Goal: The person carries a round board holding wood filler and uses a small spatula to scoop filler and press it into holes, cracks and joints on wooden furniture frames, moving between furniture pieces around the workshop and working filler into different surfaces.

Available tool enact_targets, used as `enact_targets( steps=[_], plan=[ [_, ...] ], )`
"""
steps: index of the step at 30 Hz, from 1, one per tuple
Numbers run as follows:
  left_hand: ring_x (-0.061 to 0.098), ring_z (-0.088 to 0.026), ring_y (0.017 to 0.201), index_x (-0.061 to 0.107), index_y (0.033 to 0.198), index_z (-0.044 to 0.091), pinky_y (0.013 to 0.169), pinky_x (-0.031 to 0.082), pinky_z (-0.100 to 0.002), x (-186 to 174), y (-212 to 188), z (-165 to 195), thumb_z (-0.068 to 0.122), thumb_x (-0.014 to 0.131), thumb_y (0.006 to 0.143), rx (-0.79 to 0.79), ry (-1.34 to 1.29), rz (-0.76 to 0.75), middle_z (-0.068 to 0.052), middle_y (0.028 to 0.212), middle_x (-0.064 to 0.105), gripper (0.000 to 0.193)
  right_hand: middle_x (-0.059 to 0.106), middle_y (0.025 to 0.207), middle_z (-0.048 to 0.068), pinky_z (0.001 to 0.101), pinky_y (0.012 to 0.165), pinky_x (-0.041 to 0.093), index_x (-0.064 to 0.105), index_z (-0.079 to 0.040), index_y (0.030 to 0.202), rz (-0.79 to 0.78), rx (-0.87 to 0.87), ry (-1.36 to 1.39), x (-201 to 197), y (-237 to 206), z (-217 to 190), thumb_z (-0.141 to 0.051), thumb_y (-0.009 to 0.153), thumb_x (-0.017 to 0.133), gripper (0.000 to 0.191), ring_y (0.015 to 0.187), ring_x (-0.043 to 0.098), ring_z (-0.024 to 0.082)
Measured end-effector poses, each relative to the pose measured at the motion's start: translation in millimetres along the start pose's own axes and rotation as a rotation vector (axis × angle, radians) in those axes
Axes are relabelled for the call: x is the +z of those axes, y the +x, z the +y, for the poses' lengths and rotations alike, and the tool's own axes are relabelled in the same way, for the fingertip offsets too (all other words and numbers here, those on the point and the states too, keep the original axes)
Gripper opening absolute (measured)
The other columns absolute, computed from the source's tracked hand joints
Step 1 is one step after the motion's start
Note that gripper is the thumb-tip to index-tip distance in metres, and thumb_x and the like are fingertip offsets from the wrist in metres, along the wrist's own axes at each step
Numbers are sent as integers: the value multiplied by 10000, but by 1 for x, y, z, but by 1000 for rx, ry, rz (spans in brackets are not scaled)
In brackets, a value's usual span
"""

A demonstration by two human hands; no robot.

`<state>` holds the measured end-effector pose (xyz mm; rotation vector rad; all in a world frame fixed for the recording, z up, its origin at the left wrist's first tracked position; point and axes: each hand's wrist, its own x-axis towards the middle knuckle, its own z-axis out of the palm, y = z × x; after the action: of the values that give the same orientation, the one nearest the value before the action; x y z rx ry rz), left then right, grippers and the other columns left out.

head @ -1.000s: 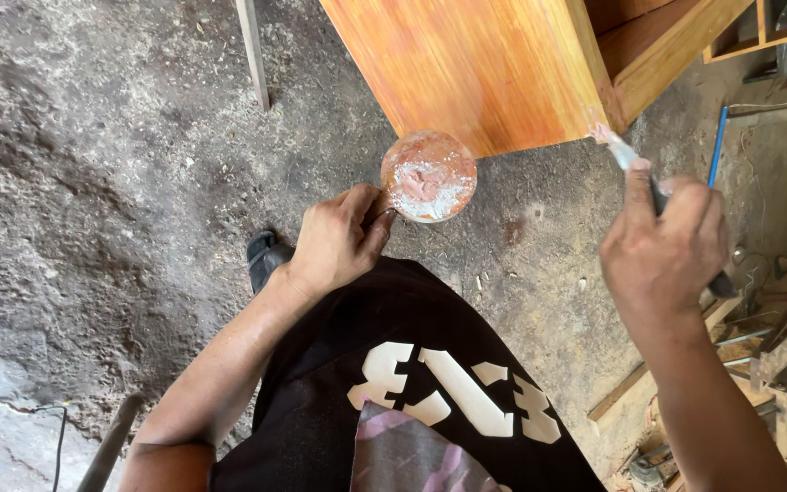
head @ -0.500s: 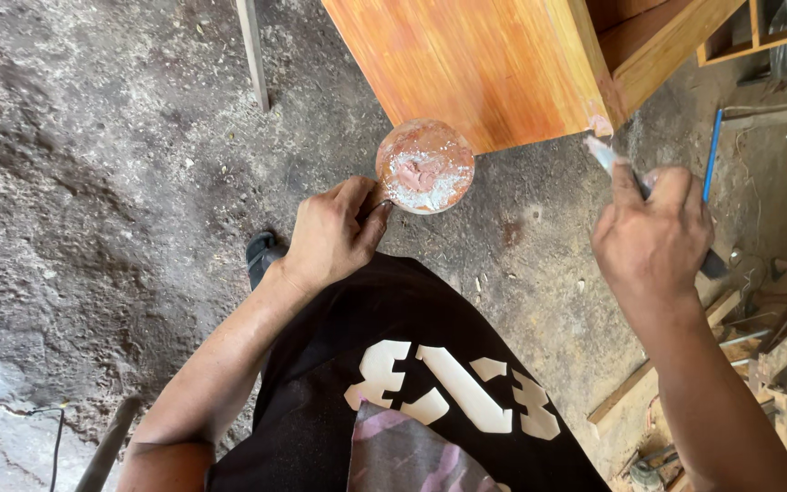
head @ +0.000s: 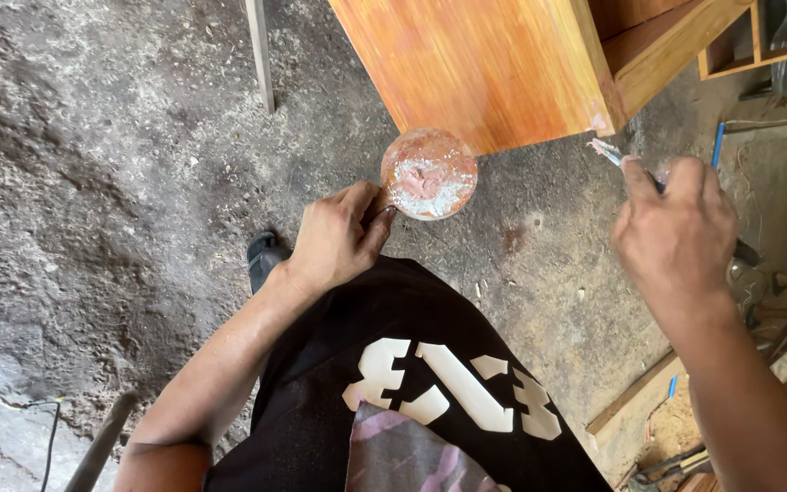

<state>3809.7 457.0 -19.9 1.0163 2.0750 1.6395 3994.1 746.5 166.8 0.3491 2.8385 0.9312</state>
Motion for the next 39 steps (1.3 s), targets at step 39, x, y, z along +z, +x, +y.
enact_targets(
  steps=[39],
  plan=[
    [669, -413, 705, 599, 939, 33, 612, 522, -476, 1, 6, 2, 161, 723, 895, 47, 7, -84, -179, 770, 662, 184, 490, 1092, 162, 371, 687, 493, 673, -17, 1465, 352, 106, 88, 47, -2, -45, 28, 995, 700, 473, 978, 575, 292]
  ],
)
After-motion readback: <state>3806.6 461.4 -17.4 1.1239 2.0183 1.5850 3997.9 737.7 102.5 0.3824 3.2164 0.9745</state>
